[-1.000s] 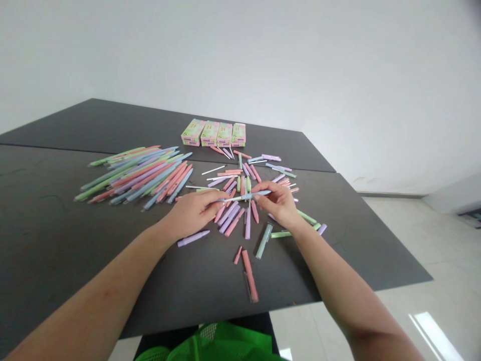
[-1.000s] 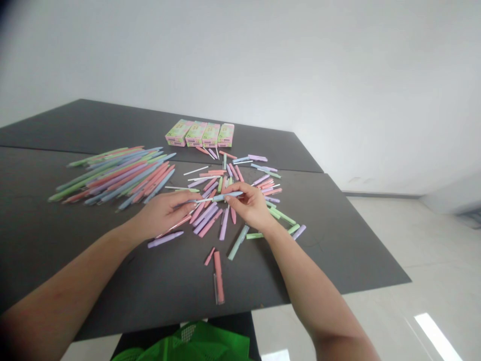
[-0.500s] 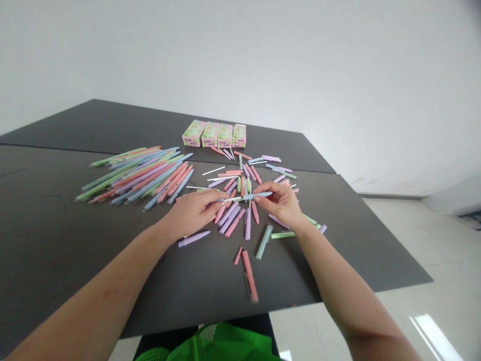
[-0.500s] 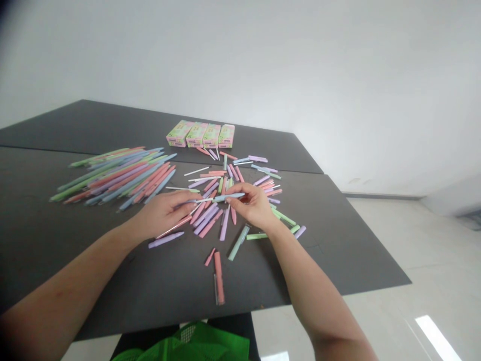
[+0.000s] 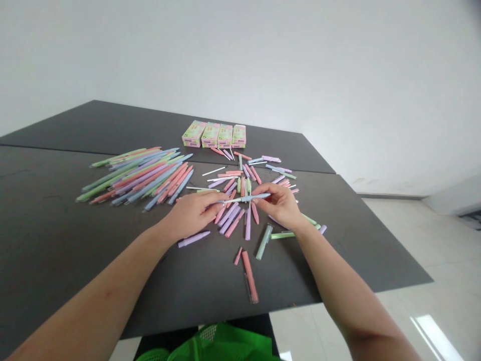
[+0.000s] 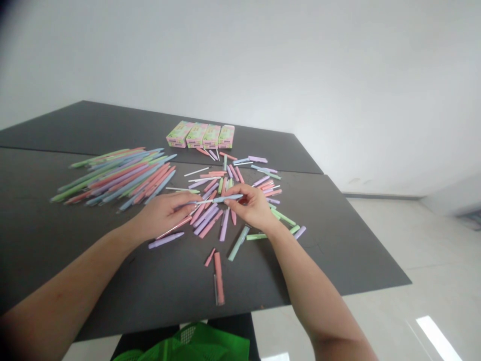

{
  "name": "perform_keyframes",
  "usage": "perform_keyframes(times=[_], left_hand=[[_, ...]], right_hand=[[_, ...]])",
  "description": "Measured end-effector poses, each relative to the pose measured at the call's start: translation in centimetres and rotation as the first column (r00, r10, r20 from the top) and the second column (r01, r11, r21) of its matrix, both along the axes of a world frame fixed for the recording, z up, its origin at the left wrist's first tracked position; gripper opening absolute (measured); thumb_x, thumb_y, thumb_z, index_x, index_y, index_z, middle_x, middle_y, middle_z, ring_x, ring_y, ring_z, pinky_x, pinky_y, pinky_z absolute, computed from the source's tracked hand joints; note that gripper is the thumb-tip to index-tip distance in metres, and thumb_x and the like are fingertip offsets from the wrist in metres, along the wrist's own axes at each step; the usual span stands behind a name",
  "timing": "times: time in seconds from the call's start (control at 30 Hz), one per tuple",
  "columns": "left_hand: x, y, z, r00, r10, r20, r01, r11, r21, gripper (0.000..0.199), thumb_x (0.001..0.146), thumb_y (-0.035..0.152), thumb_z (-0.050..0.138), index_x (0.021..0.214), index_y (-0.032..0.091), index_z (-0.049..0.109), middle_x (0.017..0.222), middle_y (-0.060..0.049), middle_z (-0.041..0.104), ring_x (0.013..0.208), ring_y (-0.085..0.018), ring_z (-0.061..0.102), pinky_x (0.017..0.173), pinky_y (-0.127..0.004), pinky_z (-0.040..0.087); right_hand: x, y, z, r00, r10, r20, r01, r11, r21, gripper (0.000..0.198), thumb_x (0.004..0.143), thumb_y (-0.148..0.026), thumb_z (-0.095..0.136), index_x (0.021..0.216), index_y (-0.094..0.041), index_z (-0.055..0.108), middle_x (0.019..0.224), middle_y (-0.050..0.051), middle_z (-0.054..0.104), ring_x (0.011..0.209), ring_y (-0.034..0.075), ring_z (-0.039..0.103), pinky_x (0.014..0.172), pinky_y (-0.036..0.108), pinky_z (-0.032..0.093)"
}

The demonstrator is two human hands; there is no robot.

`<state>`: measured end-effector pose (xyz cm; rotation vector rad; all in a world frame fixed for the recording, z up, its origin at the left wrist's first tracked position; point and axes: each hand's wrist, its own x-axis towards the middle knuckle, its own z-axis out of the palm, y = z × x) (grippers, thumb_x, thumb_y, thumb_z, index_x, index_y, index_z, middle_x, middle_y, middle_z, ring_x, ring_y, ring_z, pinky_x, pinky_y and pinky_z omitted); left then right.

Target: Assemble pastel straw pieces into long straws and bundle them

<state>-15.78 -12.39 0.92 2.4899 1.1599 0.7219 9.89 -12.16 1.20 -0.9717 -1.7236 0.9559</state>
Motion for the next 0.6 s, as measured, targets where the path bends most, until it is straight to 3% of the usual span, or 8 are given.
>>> perform_keyframes(times=[0.6], left_hand=[[-0.02, -0.02, -0.04, 1.0, -0.004, -0.003, 0.005, 1.0, 0.03, 0.032, 0.094, 0.028, 0.043, 0.117, 0.027, 0.065, 0.112, -0.001, 0.07, 0.105, -0.019, 0.063, 0.086, -0.027, 0.046]], right_hand=[[0.04, -0.02, 0.07, 0.998, -0.005, -0.07, 0.001, 0.998, -0.058, 0.023, 0.073, -0.036, 0.076, 0.085, -0.017, 0.068, 0.08, 0.004, 0.067, 0.066, 0.014, 0.06, 0.061, 0.027, 0.049]])
